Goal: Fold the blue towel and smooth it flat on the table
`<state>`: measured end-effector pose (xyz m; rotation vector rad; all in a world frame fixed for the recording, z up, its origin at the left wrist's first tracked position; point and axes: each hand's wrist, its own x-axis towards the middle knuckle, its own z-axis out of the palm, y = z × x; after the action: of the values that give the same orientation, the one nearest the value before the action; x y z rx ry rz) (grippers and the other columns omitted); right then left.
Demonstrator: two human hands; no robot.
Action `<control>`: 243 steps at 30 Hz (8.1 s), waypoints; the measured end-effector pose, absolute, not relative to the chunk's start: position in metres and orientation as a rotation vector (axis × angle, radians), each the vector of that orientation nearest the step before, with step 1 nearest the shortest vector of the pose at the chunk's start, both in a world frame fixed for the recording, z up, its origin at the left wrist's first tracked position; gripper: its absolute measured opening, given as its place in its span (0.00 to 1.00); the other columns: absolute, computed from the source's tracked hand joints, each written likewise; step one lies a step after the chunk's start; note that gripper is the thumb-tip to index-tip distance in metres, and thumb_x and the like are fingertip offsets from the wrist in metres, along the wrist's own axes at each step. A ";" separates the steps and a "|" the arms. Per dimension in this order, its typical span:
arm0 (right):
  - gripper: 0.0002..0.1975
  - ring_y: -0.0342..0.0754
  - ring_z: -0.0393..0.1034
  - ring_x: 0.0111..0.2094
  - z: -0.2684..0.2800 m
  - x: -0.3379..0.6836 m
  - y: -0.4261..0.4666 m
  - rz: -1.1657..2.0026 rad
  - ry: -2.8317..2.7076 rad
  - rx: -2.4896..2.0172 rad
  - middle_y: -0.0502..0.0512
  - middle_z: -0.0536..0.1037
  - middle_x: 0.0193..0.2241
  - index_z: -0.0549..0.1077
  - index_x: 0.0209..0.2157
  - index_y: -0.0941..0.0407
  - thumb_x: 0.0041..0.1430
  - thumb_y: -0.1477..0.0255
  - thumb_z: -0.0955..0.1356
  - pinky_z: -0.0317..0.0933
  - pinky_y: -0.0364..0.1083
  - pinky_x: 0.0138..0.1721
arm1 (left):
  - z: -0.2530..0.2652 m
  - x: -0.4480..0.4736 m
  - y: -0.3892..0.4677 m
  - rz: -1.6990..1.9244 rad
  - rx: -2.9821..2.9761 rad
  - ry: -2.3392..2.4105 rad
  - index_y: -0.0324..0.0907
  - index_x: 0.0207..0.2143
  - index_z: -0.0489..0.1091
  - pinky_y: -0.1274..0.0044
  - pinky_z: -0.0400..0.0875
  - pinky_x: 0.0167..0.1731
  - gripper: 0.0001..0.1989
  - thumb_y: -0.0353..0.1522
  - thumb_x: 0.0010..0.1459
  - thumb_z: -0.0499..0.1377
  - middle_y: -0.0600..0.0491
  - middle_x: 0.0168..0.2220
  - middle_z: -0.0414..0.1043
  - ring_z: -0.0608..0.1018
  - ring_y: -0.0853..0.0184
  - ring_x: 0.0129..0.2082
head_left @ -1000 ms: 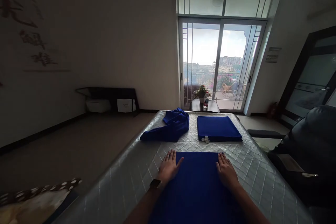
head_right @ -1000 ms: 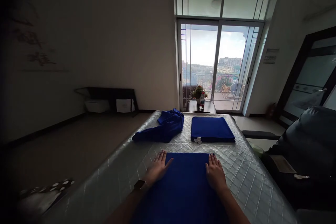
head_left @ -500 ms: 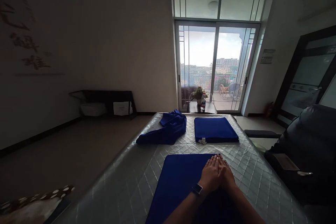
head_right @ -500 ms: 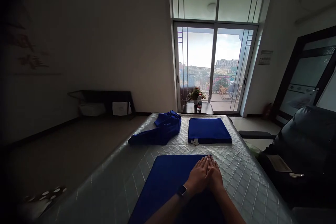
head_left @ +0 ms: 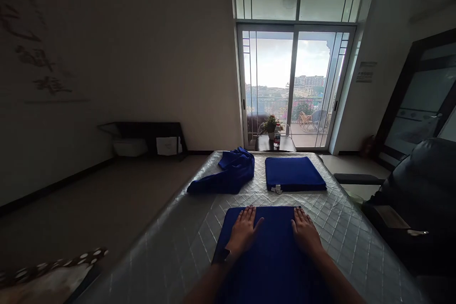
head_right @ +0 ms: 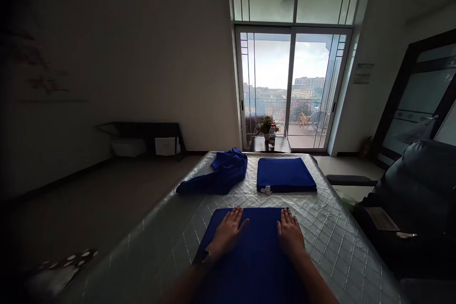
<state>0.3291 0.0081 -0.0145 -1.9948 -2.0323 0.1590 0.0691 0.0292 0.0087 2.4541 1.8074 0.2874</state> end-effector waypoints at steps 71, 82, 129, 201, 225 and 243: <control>0.32 0.50 0.44 0.74 -0.008 0.328 0.020 0.138 -2.059 -1.960 0.62 0.55 0.72 0.56 0.71 0.66 0.71 0.67 0.52 0.42 0.54 0.73 | 0.002 0.049 0.032 0.331 2.411 1.859 0.36 0.73 0.53 0.62 0.48 0.72 0.41 0.54 0.71 0.34 0.45 0.74 0.51 0.52 0.56 0.74; 0.32 0.49 0.43 0.74 -0.007 0.328 0.020 0.184 -2.034 -1.984 0.60 0.54 0.73 0.55 0.71 0.65 0.71 0.66 0.53 0.40 0.52 0.73 | 0.021 0.103 0.032 0.279 2.480 1.812 0.31 0.70 0.57 0.61 0.52 0.71 0.41 0.53 0.72 0.34 0.38 0.73 0.54 0.56 0.53 0.73; 0.31 0.52 0.45 0.74 -0.011 0.328 0.020 0.093 -2.062 -1.947 0.63 0.56 0.72 0.57 0.70 0.66 0.72 0.67 0.52 0.43 0.55 0.73 | -0.020 -0.010 0.042 0.485 2.387 1.896 0.31 0.71 0.54 0.59 0.53 0.71 0.39 0.52 0.73 0.38 0.38 0.73 0.53 0.55 0.54 0.74; 0.33 0.50 0.43 0.74 -0.016 0.331 0.023 0.108 -2.046 -1.917 0.62 0.55 0.72 0.57 0.70 0.65 0.71 0.64 0.52 0.42 0.54 0.73 | -0.013 -0.009 0.039 0.494 2.371 1.891 0.31 0.72 0.54 0.59 0.52 0.71 0.40 0.52 0.72 0.37 0.39 0.73 0.53 0.54 0.53 0.74; 0.33 0.52 0.45 0.74 -0.017 0.332 0.023 0.130 -2.042 -1.910 0.62 0.57 0.72 0.58 0.70 0.66 0.71 0.63 0.52 0.42 0.55 0.73 | -0.009 -0.008 0.039 0.410 2.368 1.916 0.29 0.72 0.53 0.61 0.49 0.72 0.41 0.52 0.72 0.35 0.39 0.74 0.48 0.52 0.55 0.74; 0.33 0.51 0.44 0.74 -0.020 0.334 0.024 0.145 -2.033 -1.899 0.60 0.55 0.72 0.57 0.71 0.65 0.72 0.62 0.51 0.41 0.54 0.73 | -0.008 -0.009 0.037 0.450 2.352 1.900 0.30 0.72 0.54 0.60 0.51 0.71 0.41 0.53 0.72 0.37 0.39 0.73 0.51 0.53 0.53 0.74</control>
<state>0.3340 0.0242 -0.0203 -1.8986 -2.0334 0.1447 -0.0086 0.0369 -0.0078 2.3520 1.8998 0.4499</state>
